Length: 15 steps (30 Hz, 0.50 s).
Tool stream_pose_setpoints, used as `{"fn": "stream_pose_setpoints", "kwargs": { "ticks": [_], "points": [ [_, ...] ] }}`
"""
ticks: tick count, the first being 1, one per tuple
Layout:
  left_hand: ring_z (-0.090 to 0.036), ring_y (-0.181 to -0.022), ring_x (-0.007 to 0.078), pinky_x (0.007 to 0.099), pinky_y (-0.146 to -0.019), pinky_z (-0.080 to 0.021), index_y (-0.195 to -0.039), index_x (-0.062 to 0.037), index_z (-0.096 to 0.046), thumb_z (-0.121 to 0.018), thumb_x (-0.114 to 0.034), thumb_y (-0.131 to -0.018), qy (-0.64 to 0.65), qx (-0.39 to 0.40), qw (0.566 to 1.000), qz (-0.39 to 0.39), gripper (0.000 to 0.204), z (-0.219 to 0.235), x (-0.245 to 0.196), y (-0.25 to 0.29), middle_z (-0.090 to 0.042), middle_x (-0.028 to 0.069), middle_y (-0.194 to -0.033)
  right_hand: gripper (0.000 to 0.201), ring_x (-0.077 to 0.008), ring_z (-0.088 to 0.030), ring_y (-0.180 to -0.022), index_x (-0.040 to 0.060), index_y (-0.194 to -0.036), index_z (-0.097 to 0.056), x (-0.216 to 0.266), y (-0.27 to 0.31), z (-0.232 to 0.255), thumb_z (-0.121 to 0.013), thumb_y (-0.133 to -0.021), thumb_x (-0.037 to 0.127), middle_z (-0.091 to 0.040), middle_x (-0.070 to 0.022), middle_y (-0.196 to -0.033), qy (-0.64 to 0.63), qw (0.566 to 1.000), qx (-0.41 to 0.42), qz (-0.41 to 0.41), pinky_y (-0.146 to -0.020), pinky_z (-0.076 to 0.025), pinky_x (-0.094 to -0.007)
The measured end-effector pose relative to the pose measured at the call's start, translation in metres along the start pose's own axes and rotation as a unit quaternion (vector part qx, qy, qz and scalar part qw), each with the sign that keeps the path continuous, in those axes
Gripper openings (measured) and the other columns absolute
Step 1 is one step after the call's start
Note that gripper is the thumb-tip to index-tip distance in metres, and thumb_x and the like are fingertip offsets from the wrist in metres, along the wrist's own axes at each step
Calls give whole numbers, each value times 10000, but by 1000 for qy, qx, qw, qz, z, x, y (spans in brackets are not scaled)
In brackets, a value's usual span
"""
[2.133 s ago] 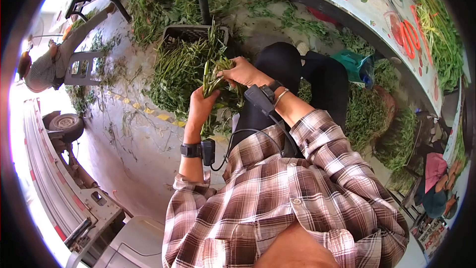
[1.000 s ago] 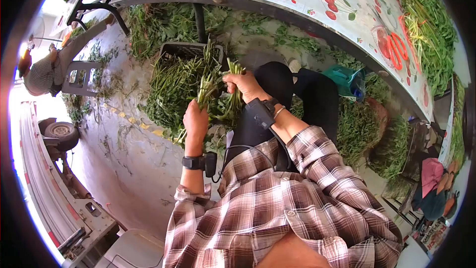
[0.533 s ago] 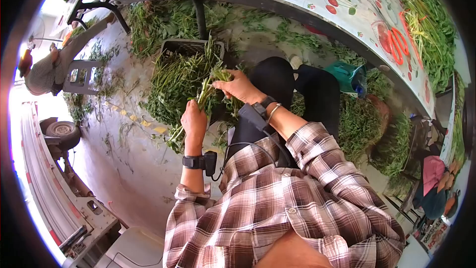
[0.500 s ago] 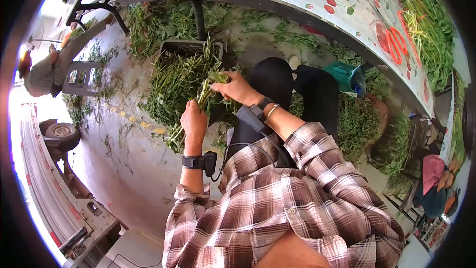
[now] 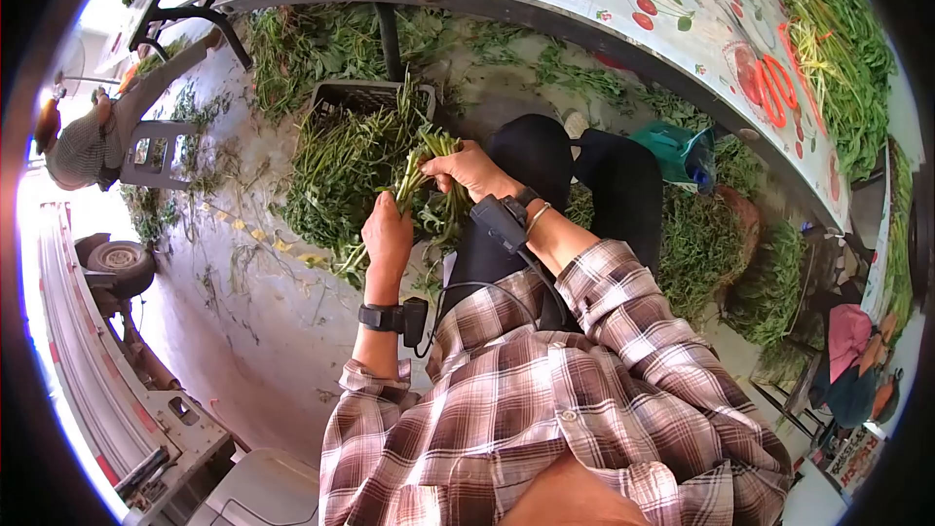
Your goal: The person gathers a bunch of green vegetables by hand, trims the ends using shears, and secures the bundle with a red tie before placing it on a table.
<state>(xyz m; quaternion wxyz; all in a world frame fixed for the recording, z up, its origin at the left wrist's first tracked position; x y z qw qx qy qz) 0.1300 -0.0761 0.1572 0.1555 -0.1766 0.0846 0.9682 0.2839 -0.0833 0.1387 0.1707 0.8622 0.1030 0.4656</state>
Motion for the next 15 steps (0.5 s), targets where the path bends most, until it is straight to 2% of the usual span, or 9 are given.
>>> {"fn": "stream_pose_setpoints", "kwargs": {
  "ticks": [3,5,6,7,9,10,11,13,15],
  "points": [
    [-576,-836,404,450,-691,-460,-996,-40,-535,-560,-214,-848,44,-9,999,13,230,-5,3,3,-609,191,-885,113,-96,-465,-468,0,-835,-620,-5,-5,15,-665,-751,62,-511,4,-562,-128,991,-33,4,-499,-413,-260],
    [-601,-785,352,405,-680,-461,-1014,-39,-559,-571,-206,-851,129,3,989,71,234,-17,30,10,-620,178,-854,131,-96,-450,-459,2,-848,-611,4,-6,22,-671,-759,76,-493,18,-550,-196,980,-28,-8,-524,-417,-266],
    [-594,-722,247,358,-665,-454,-998,-17,-580,-586,-190,-848,164,5,981,102,229,-19,43,10,-633,118,-811,145,-96,-455,-462,1,-873,-615,7,-6,24,-669,-764,79,-492,18,-552,-172,985,-28,3,-514,-417,-267],
    [-594,-722,247,358,-665,-454,-998,-17,-580,-586,-190,-848,160,6,982,104,229,-21,50,13,-633,118,-811,161,-96,-459,-465,-1,-898,-619,6,-6,24,-667,-768,82,-490,18,-553,-150,988,-28,12,-503,-417,-267],
    [-532,-661,149,318,-617,-438,-940,8,-587,-588,-161,-844,330,-63,941,39,195,-6,51,15,-606,34,-755,188,-98,-463,-465,-4,-932,-618,3,-8,25,-665,-773,84,-492,16,-557,-88,994,-58,18,-490,-418,-265],
    [-479,-607,103,281,-551,-395,-883,8,-602,-589,-158,-846,383,-50,920,71,170,3,46,15,-562,-13,-708,215,-99,-466,-465,-7,-967,-618,3,-7,26,-663,-777,85,-494,13,-560,-23,995,-90,29,-477,-419,-264],
    [-479,-607,103,281,-551,-395,-883,8,-602,-589,-158,-846,380,-52,921,75,170,15,42,14,-562,-13,-708,230,-96,-473,-466,-8,-988,-624,3,-7,23,-660,-784,91,-508,4,-572,-39,994,-97,41,-459,-421,-260],
    [-428,-555,76,255,-505,-339,-872,-17,-614,-591,-162,-850,427,6,888,169,149,15,45,13,-513,-38,-662,269,-91,-481,-471,-18,-1017,-607,2,-8,21,-666,-781,96,-522,-1,-589,-29,996,-81,36,-465,-426,-259],
    [-416,-554,72,238,-508,-321,-864,-25,-614,-595,-169,-854,465,-1,871,160,146,18,41,8,-493,-41,-646,287,-90,-485,-476,-19,-1036,-597,-1,-10,22,-666,-782,97,-525,-1,-592,-1,995,-95,12,-465,-426,-259]
  ]
}}
Point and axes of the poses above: each hand's wrist, its own y-axis away from the middle knuckle, its own z-axis out of the back of the hand, x = y × z, the point moved 8 cm from there along -y, towards the middle knuckle
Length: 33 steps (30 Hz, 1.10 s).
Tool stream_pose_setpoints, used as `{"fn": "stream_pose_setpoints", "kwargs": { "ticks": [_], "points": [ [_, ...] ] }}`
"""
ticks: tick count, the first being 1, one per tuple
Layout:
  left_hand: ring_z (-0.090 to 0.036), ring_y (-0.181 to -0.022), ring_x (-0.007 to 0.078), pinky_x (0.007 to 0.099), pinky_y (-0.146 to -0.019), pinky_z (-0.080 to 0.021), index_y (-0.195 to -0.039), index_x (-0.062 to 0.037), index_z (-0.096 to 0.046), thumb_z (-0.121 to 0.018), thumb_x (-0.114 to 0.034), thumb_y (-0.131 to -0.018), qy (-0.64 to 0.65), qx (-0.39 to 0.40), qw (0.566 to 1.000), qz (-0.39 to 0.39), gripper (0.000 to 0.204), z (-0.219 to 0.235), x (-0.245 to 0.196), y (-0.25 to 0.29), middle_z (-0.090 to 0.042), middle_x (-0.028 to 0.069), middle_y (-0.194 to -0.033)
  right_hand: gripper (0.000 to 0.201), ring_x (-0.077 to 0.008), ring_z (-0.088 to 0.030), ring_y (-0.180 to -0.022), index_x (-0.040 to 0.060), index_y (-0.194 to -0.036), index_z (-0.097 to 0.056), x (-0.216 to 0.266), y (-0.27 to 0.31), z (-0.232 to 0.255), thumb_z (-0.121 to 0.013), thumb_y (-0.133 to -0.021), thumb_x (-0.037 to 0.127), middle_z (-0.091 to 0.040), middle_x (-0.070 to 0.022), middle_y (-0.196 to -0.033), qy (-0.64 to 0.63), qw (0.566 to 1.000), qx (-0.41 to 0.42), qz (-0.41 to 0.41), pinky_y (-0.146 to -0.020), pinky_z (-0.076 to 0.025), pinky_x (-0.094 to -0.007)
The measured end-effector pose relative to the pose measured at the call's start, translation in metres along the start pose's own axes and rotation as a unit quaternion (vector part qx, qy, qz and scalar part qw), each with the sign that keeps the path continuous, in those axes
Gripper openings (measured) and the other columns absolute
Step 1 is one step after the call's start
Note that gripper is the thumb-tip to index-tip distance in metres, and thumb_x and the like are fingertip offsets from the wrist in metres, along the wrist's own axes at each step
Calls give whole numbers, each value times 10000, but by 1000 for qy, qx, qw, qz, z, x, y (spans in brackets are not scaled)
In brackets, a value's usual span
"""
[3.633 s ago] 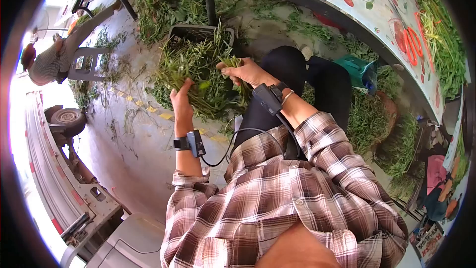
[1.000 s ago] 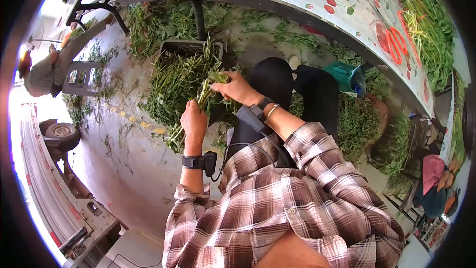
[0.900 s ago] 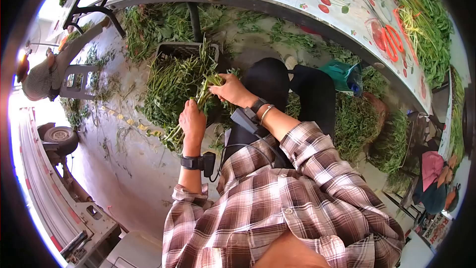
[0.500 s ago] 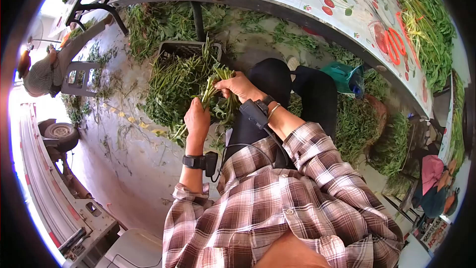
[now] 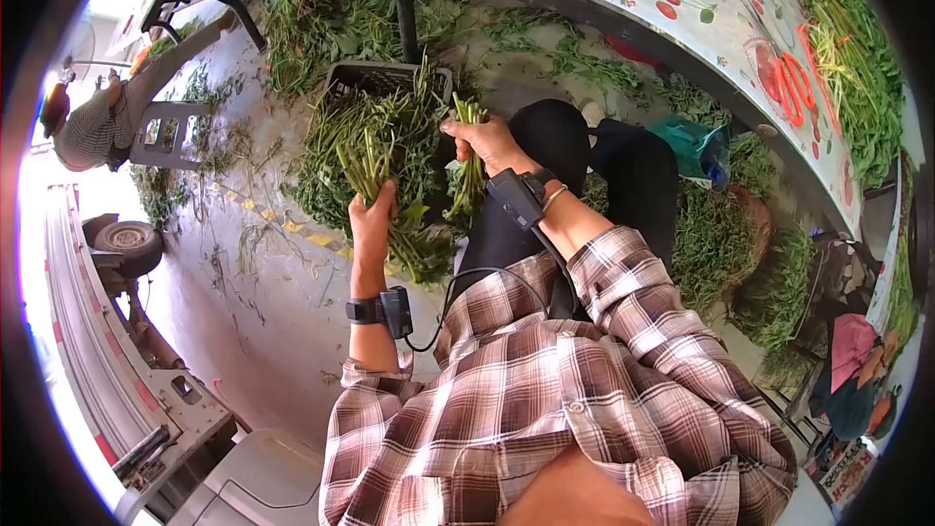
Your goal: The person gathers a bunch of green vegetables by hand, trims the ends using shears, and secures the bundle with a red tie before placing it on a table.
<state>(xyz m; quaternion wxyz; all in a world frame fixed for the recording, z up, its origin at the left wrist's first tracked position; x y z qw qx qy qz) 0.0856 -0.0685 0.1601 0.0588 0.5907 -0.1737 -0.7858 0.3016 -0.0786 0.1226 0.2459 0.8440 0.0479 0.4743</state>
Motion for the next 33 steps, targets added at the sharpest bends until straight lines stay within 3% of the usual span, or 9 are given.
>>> {"fn": "stream_pose_setpoints", "kwargs": {
  "ticks": [2,8,10,16,18,28,32,33],
  "points": [
    [-432,-541,61,229,-500,-318,-849,-31,-611,-595,-159,-857,63,25,997,-37,129,-7,-15,0,-505,-34,-632,306,-89,-489,-482,-20,-1054,-588,-3,-1,3,-665,-782,98,-529,-1,-596,31,999,-13,-22,-466,-427,-260],
    [-451,-572,71,231,-525,-364,-865,-32,-608,-627,-143,-831,150,28,987,-49,118,-26,-39,-11,-534,-21,-692,244,-93,-506,-498,26,-1009,-620,4,9,-14,-666,-779,94,-555,-7,-614,8,995,95,10,-478,-431,-257],
    [-459,-575,72,229,-529,-369,-862,-36,-605,-645,-140,-815,182,35,983,-15,121,-35,-48,-15,-538,-20,-693,302,-110,-526,-486,35,-1026,-612,5,12,-25,-698,-737,58,-569,-22,-635,48,986,159,1,-455,-423,-254],
    [-475,-585,81,232,-534,-370,-815,-46,-609,-664,-141,-801,169,73,982,-36,111,-55,-61,-41,-545,-21,-689,224,-126,-546,-532,29,-944,-628,-9,13,-32,-693,-732,65,-594,-37,-670,123,975,182,-45,-517,-434,-263],
    [-482,-595,86,236,-538,-371,-818,-47,-613,-674,-139,-794,144,100,985,-5,113,-62,-56,-43,-554,-18,-695,253,-121,-560,-573,17,-979,-627,-13,14,-32,-688,-734,34,-597,-31,-701,136,968,201,-59,-529,-448,-262],
    [-494,-584,88,235,-522,-397,-884,-13,-622,-648,-126,-818,145,118,982,25,134,-71,-46,-36,-578,1,-732,165,-127,-538,-529,13,-902,-628,-7,16,-33,-665,-749,62,-606,-46,-688,141,971,190,-36,-489,-430,-279],
    [-495,-596,90,227,-532,-387,-905,-5,-624,-618,-147,-843,156,138,978,-4,156,-76,-51,-30,-577,1,-739,191,-124,-554,-544,14,-937,-621,0,3,-24,-637,-749,44,-632,-60,-745,39,989,146,2,-481,-436,-259],
    [-496,-604,89,225,-537,-383,-911,-3,-625,-607,-154,-850,163,137,977,-8,164,-77,-50,-28,-577,1,-742,214,-132,-570,-562,11,-957,-612,3,2,-17,-635,-746,36,-638,-74,-758,0,995,103,3,-478,-440,-257]
  ]
}}
Point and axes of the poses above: each hand's wrist, its own y-axis away from the middle knuckle, its own z-axis out of the back of the hand, x = y × z, the point moved 8 cm from there along -y, towards the middle knuckle
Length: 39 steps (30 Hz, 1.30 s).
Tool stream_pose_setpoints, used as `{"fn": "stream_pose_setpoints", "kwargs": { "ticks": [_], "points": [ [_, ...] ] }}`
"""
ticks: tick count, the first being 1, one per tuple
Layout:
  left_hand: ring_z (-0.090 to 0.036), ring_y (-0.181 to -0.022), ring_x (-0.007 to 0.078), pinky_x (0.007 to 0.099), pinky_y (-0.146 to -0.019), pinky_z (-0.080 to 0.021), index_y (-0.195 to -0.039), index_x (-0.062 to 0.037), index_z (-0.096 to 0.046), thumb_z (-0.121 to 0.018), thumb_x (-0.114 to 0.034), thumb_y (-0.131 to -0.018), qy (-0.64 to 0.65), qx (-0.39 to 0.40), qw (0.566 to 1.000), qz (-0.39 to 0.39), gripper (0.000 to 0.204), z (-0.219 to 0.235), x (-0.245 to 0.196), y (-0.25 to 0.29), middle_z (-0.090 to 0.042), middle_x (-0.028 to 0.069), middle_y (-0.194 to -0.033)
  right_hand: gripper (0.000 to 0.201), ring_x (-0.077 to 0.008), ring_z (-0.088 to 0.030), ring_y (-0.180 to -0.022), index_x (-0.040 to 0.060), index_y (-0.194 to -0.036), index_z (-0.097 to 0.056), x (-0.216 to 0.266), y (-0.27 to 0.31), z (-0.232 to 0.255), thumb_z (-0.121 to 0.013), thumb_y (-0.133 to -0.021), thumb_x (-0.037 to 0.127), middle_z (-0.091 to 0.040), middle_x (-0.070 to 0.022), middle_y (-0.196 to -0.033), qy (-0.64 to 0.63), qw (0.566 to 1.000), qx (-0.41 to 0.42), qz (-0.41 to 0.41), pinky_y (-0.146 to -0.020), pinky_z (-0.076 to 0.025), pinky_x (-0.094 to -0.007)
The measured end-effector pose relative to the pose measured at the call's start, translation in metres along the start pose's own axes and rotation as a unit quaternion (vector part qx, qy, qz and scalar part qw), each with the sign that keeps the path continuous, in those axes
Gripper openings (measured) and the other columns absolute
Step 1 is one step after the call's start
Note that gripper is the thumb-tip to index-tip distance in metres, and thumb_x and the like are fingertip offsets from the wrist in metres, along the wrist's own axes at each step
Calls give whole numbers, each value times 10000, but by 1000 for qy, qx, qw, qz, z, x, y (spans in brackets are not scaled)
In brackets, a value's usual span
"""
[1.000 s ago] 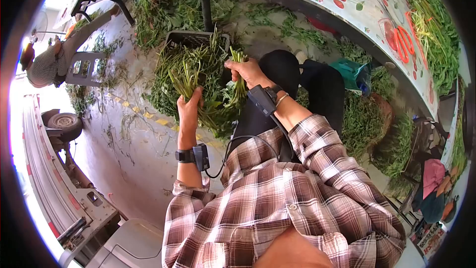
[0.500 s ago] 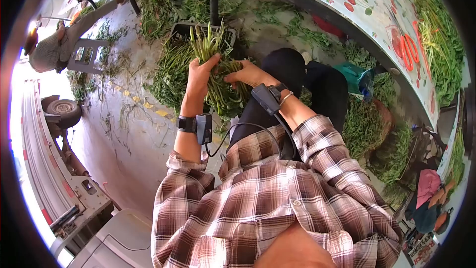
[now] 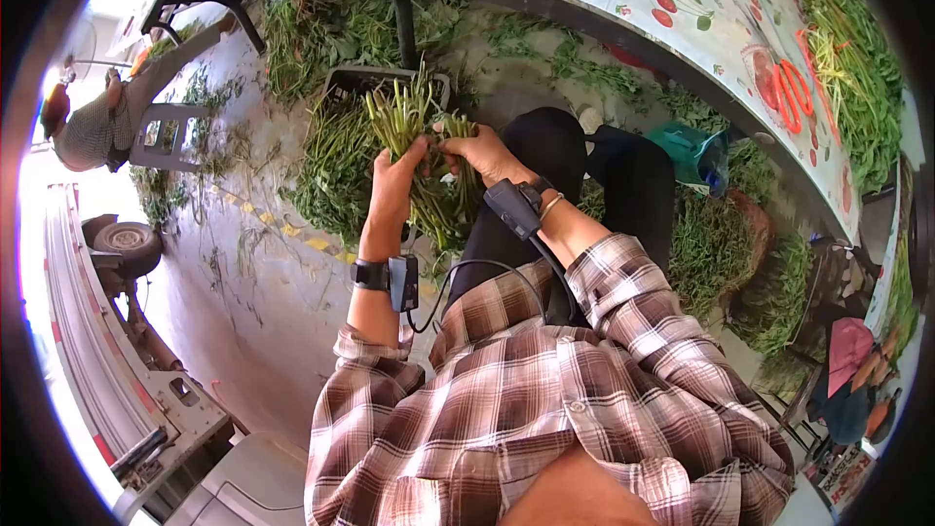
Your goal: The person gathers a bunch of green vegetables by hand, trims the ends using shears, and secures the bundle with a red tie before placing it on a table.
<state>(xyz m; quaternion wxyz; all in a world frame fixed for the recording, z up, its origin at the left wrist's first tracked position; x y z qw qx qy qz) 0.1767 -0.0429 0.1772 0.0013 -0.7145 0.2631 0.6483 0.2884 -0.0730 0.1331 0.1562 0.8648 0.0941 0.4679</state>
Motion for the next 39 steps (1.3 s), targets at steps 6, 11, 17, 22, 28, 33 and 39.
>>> {"fn": "stream_pose_setpoints", "kwargs": {
  "ticks": [6,11,17,22,28,33,39],
  "points": [
    [-473,-605,83,220,-548,-372,-921,-12,-622,-587,-175,-862,-25,-20,999,12,177,10,8,9,-541,-11,-707,297,-122,-561,-545,-5,-1067,-586,13,12,12,-611,-775,42,-637,-81,-734,-81,992,-90,22,-479,-445,-233],
    [-469,-602,84,217,-551,-371,-965,4,-627,-581,-187,-869,-54,5,998,21,219,16,8,16,-529,-20,-701,185,-109,-525,-516,10,-962,-641,12,13,12,-626,-785,62,-579,-29,-649,-86,993,-76,18,-470,-424,-239],
    [-476,-688,86,221,-606,-393,-1024,3,-615,-562,-187,-880,50,77,993,76,244,-2,17,21,-539,-16,-779,193,-109,-489,-481,23,-890,-636,8,9,3,-705,-760,148,-571,-25,-630,-97,995,-4,12,-433,-383,-257],
    [-494,-709,90,225,-624,-410,-1038,-7,-608,-570,-162,-873,66,90,990,89,230,-3,29,21,-562,-8,-823,185,-113,-492,-470,18,-878,-632,12,10,5,-701,-763,145,-607,-51,-669,-75,996,-3,51,-437,-388,-259],
    [-509,-711,89,233,-627,-417,-1024,-9,-614,-589,-100,-853,67,42,996,51,195,1,30,18,-584,4,-833,164,-109,-495,-471,29,-831,-629,6,5,12,-701,-766,161,-570,-24,-627,-73,995,-42,55,-447,-390,-254],
    [-501,-694,82,230,-608,-400,-998,-5,-619,-583,-91,-849,-21,-4,1000,22,177,12,34,12,-590,-1,-818,167,-102,-491,-487,39,-813,-620,11,10,7,-704,-767,175,-534,-2,-610,-69,996,-44,36,-456,-387,-247],
    [-470,-652,76,234,-588,-361,-933,-15,-617,-596,-122,-829,-129,14,991,17,150,11,40,13,-554,-26,-751,159,-101,-480,-485,38,-788,-617,8,11,3,-705,-769,169,-528,1,-606,-37,998,-24,40,-454,-373,-247]
  ]
}}
Point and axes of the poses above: each hand's wrist, its own y-axis away from the middle knuckle, its own z-axis out of the back of the hand, x = y × z, the point moved 8 cm from there along -y, towards the middle knuckle
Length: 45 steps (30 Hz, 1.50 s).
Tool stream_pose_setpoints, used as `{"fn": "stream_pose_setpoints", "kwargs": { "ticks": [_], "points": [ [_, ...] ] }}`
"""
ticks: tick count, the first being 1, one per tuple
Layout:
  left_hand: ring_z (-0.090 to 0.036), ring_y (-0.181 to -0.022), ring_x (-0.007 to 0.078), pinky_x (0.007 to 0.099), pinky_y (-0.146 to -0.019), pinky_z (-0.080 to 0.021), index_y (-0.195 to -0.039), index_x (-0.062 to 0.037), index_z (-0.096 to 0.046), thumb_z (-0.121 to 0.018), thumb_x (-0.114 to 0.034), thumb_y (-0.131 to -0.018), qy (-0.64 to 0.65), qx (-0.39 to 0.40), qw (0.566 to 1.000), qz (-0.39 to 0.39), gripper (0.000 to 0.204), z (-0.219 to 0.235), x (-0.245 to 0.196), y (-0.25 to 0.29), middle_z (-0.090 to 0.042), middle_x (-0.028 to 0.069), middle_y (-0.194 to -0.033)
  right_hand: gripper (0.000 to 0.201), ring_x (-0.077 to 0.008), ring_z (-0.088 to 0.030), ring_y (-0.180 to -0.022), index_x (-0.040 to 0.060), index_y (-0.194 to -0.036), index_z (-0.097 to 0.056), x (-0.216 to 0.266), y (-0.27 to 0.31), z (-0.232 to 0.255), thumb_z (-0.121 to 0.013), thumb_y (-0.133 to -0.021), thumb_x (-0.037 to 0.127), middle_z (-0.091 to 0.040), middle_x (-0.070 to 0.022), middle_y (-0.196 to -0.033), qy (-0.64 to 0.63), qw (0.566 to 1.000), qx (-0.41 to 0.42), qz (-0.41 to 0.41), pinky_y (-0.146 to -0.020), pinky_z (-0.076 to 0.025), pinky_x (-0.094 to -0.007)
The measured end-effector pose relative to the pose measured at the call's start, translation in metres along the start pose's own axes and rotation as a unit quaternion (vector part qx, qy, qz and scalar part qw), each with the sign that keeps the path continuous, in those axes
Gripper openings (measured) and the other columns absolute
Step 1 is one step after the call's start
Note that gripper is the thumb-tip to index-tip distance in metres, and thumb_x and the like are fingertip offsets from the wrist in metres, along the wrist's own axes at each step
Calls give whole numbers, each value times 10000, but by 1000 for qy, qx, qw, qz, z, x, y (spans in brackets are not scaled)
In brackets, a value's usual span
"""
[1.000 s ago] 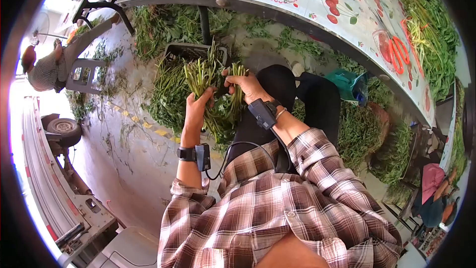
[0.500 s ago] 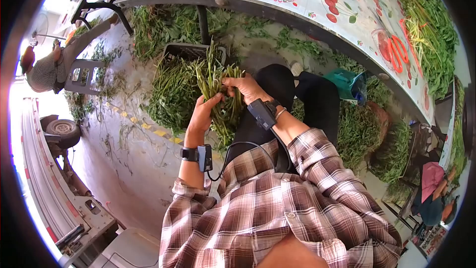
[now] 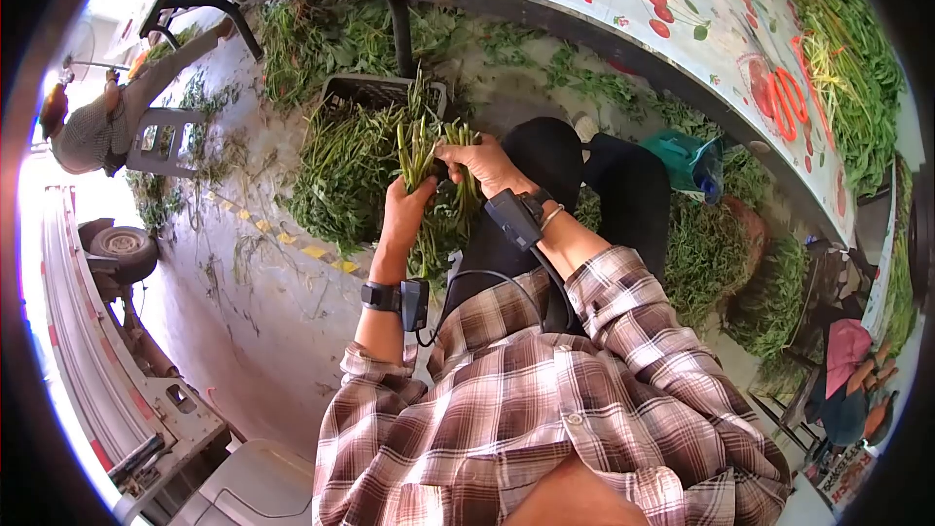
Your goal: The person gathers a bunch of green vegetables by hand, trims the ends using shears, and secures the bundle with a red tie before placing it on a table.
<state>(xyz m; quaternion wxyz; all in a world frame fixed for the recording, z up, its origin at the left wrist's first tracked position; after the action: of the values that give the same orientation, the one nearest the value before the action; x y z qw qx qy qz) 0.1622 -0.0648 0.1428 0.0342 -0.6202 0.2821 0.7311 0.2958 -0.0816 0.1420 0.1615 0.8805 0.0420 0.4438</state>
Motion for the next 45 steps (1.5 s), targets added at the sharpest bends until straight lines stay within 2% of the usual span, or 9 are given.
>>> {"fn": "stream_pose_setpoints", "kwargs": {
  "ticks": [14,18,19,23,29,33,36,41,45],
  "points": [
    [-498,-707,74,219,-634,-413,-1004,-17,-619,-639,-137,-807,83,72,993,47,232,3,-1,18,-594,-10,-860,100,-112,-503,-469,35,-753,-613,-3,-7,12,-682,-771,105,-552,-18,-614,3,998,-57,29,-432,-404,-265],
    [-513,-698,74,233,-636,-414,-981,-15,-618,-651,-112,-790,132,-8,990,46,217,10,2,15,-598,-12,-813,243,-109,-501,-487,28,-975,-596,4,-6,13,-689,-765,105,-553,-26,-638,-60,995,-64,40,-459,-400,-261],
    [-538,-726,83,247,-671,-438,-989,-7,-609,-647,-78,-780,106,-40,992,54,224,19,9,12,-611,4,-842,333,-111,-507,-499,23,-1068,-562,4,-5,13,-681,-764,88,-566,-37,-682,-53,996,-67,33,-464,-409,-249],
    [-527,-707,104,249,-630,-432,-965,-21,-591,-653,-104,-780,59,-69,996,5,212,26,1,9,-588,6,-822,256,-109,-513,-508,19,-1004,-593,3,-2,12,-669,-765,70,-568,-31,-683,-56,995,-89,3,-471,-418,-235],
    [-540,-710,107,243,-636,-435,-953,-13,-582,-634,-76,-775,20,-87,996,13,195,29,20,0,-597,24,-824,107,-96,-508,-456,16,-810,-635,-7,0,-13,-699,-751,79,-578,-21,-617,50,997,55,-24,-429,-393,-237],
    [-570,-726,102,241,-643,-444,-959,-1,-552,-608,-49,-768,-26,-1,998,-53,205,-4,-4,-1,-621,40,-842,108,-89,-486,-450,18,-797,-641,-11,0,-19,-709,-751,88,-579,-14,-616,72,993,85,-29,-426,-374,-237],
    [-570,-732,110,254,-656,-453,-981,3,-546,-606,-52,-773,-85,-44,993,-69,224,-11,-6,-1,-626,50,-865,112,-77,-476,-460,21,-809,-645,-8,-1,-16,-710,-750,90,-582,-5,-626,93,993,73,-9,-428,-370,-235],
    [-628,-846,282,345,-730,-478,-1023,32,-498,-630,-57,-734,-227,-116,964,-69,331,-13,-14,5,-628,180,-891,114,-68,-475,-473,18,-821,-644,-5,0,-12,-702,-745,80,-586,2,-635,92,995,42,19,-434,-379,-228],
    [-621,-833,229,320,-732,-473,-1015,16,-520,-636,-50,-736,-238,-115,963,-59,309,-10,-7,3,-633,137,-905,97,-85,-489,-464,15,-809,-636,-10,-4,-7,-689,-742,61,-583,-5,-625,105,994,22,13,-426,-389,-235]
  ]
}}
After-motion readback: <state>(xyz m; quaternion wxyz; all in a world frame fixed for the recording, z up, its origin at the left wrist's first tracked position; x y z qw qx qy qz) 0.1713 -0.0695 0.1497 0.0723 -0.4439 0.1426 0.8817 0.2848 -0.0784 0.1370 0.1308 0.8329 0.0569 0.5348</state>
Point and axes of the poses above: each hand's wrist, its own y-axis away from the middle knuckle, its own z-axis out of the back of the hand, x = y × z, the point moved 8 cm from there along -y, towards the middle knuckle
